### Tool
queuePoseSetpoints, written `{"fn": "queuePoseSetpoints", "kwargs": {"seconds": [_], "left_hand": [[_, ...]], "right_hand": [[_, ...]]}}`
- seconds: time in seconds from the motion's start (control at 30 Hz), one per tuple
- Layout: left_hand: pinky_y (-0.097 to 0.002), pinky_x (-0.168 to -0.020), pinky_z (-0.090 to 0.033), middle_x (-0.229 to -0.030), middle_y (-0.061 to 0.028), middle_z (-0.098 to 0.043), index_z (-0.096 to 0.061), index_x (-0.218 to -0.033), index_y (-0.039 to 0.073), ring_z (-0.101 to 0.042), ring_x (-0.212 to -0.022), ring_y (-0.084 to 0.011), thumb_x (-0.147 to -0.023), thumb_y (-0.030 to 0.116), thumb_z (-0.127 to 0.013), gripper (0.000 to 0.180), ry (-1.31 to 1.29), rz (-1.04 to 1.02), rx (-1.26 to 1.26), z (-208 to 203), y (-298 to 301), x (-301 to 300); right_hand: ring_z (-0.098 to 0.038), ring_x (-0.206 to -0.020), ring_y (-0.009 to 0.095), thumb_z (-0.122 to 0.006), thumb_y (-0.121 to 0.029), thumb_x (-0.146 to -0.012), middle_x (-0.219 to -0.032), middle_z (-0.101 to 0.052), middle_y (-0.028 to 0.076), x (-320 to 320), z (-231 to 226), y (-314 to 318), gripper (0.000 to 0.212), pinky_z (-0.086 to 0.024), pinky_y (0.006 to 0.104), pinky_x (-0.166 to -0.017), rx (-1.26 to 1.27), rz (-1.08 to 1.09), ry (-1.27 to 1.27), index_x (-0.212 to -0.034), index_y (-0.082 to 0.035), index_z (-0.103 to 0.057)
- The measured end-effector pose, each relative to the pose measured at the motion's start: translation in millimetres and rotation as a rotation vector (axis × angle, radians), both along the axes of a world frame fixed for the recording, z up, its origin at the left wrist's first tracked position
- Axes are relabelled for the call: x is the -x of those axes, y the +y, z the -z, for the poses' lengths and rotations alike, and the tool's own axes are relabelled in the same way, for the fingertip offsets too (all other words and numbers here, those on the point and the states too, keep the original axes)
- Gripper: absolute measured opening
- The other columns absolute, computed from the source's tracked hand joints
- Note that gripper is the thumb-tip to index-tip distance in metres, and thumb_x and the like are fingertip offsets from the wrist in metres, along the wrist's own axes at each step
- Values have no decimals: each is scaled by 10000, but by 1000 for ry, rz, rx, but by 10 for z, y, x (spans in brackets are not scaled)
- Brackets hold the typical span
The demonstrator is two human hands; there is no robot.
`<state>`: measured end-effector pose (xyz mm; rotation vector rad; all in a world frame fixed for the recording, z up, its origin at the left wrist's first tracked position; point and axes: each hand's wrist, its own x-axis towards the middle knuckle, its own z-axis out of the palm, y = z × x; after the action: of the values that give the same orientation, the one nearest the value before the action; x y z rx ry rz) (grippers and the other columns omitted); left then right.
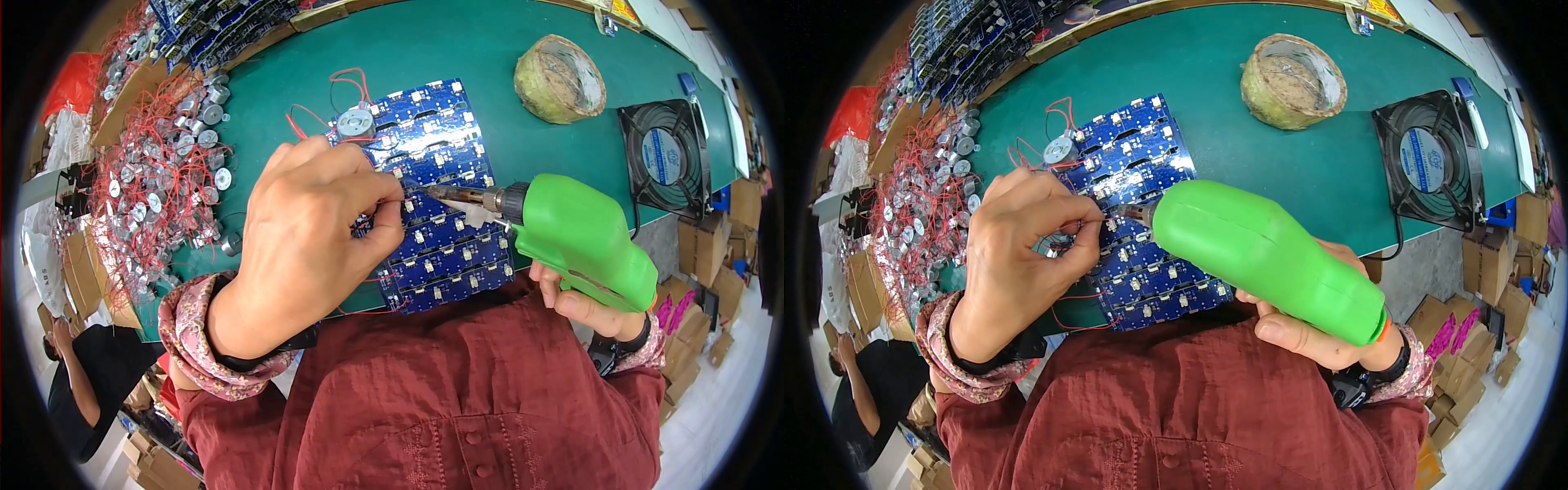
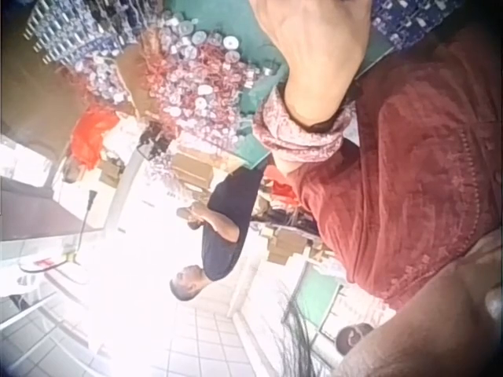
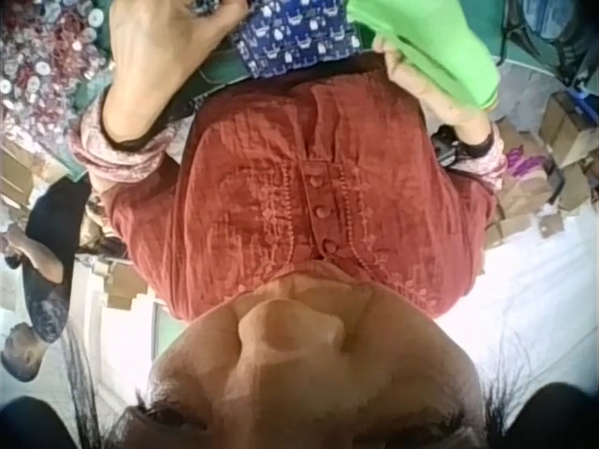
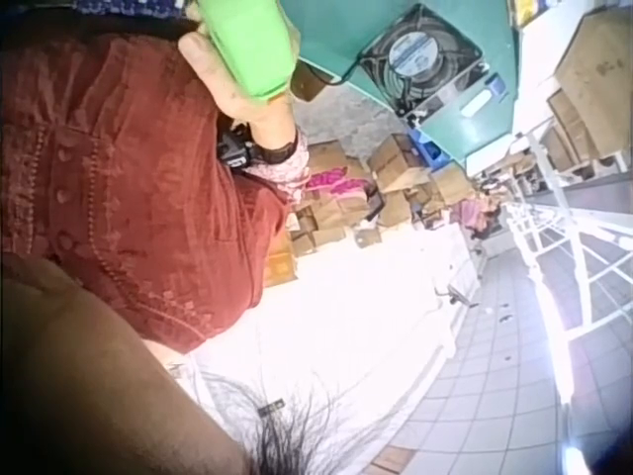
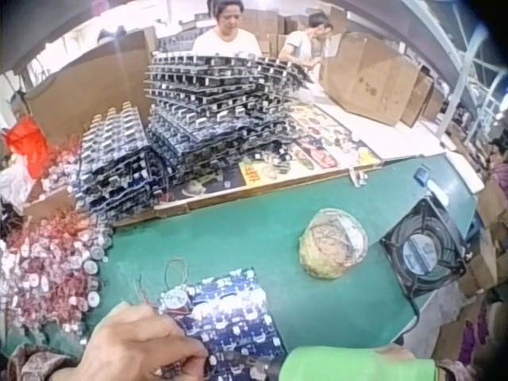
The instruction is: Applying adhesive or soldering small electronic components onto a blue circuit board using a green dispenser tool.
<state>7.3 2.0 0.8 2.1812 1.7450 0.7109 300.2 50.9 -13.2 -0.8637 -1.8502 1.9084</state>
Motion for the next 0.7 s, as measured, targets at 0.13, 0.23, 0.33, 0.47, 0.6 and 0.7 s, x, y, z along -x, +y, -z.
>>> {"fn": "queuePoseSetpoints", "kwargs": {"seconds": [0.13,0.23,0.33,0.47,0.6,0.7], "left_hand": [[-354,-656,-398,-682,-27,-568,-668,-718,71,-527,-683,-235,-672,57,-711,64,-1,0,0,5,9,-1],[-354,-646,-391,-677,-23,-567,-665,-708,75,-526,-678,-230,-670,59,-711,62,4,-4,0,4,7,-6],[-353,-638,-387,-675,-20,-567,-661,-700,78,-526,-677,-228,-669,63,-712,61,2,-4,-7,11,14,-9],[-355,-636,-389,-676,-19,-566,-658,-694,80,-527,-681,-229,-668,66,-712,62,12,-18,-12,26,15,-14],[-362,-638,-396,-690,-23,-571,-658,-702,82,-527,-685,-232,-664,67,-712,68,18,-22,-11,10,-2,-17],[-347,-632,-418,-686,-40,-584,-659,-713,72,-554,-673,-243,-614,14,-720,130,44,-34,-42,8,1,-31]], "right_hand": [[-634,-767,300,-698,-220,-807,-897,-637,102,29,-37,-7,220,-508,375,-672,69,9,-38,-917,-39,-639],[-636,-765,300,-701,-215,-806,-894,-636,103,6,56,1,224,-510,375,-678,-72,-32,-43,-919,-32,-636],[-638,-768,306,-704,-211,-804,-895,-636,109,9,84,5,241,-512,371,-683,-297,-38,20,-936,-22,-633],[-627,-732,300,-707,-212,-798,-880,-633,113,26,26,4,265,-503,359,-644,-119,-40,-68,-955,-13,-630],[-613,-688,286,-704,-199,-792,-855,-630,112,41,42,12,261,-488,351,-606,-189,-68,-43,-955,-10,-629],[-613,-681,285,-706,-189,-782,-837,-626,108,36,57,-10,250,-486,350,-597,-151,-51,-52,-948,-16,-634]]}}
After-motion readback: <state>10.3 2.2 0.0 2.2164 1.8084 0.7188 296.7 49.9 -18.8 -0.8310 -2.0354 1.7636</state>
